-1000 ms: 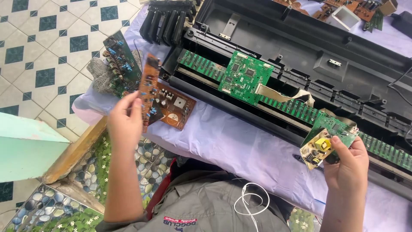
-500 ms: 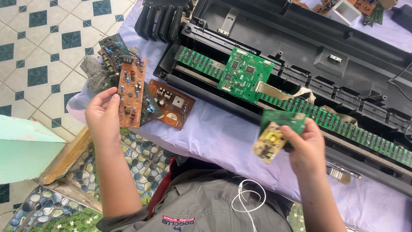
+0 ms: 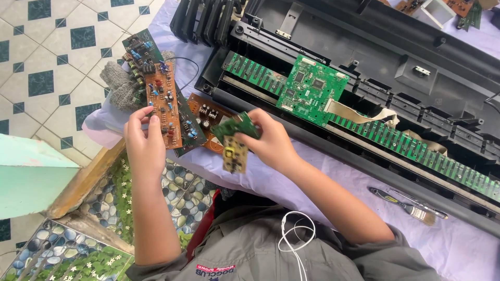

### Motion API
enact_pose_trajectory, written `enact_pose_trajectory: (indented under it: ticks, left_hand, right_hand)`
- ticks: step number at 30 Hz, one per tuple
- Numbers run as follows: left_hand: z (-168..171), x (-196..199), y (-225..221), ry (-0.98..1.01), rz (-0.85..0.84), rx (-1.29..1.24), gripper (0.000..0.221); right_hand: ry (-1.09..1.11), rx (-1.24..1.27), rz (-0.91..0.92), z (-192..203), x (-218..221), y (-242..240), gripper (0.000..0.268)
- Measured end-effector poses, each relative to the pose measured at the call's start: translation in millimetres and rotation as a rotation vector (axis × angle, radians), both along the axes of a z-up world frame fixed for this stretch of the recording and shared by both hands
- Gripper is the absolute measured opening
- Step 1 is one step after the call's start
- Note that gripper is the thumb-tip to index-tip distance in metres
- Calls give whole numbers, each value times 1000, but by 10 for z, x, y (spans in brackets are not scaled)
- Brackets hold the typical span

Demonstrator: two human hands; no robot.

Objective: Organizing various circuit boards and cleaning the internal contacts of a disassembled electronic keyboard using a brush and screwdriver.

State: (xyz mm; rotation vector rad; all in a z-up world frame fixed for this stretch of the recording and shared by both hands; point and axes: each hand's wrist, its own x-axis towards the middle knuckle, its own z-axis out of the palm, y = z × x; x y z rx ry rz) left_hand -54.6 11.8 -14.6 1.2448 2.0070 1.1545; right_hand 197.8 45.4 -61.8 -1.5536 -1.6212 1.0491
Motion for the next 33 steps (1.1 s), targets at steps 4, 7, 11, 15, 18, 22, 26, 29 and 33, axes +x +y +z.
enact_pose_trajectory:
  ticks: [4,7,11,15,18,22,26,29,33]
  left_hand:
    - [98,25,-36,-190,-26,33,41]
    - [1,2,4,-341,-83,121,46]
    - [-392,-78,-35,-515,-150,292,47]
    - [-274,-19,-40,-359,-110,162,50]
    - [101,266,-176,-213,-96,-7,55]
    - [-224,372,-214,-182,-113,27,55]
    - [-389,361,-182,-111,-152,56,54]
    - [-416,351,-148,-123,-105,86,57]
    - [-526,361,-214,-111,-38,190,49]
  right_hand:
    - [-23,57,84,-93,-196,206,43]
    - [-204,487,157,-113,-232,147,60]
    - [-339,939,152,-8,-212,-111,56]
    - [-599,946,252,-202,-205,-395,49]
    - [-648,835,338,-270,-188,-495,69]
    - [-656,818,308,-186,-174,-514,60]
    - [-679,814,272,-132,-103,-439,64]
    - [-681,860,173,-131,-47,-441,58]
    - [-611,816,58,-508,4,-513,38]
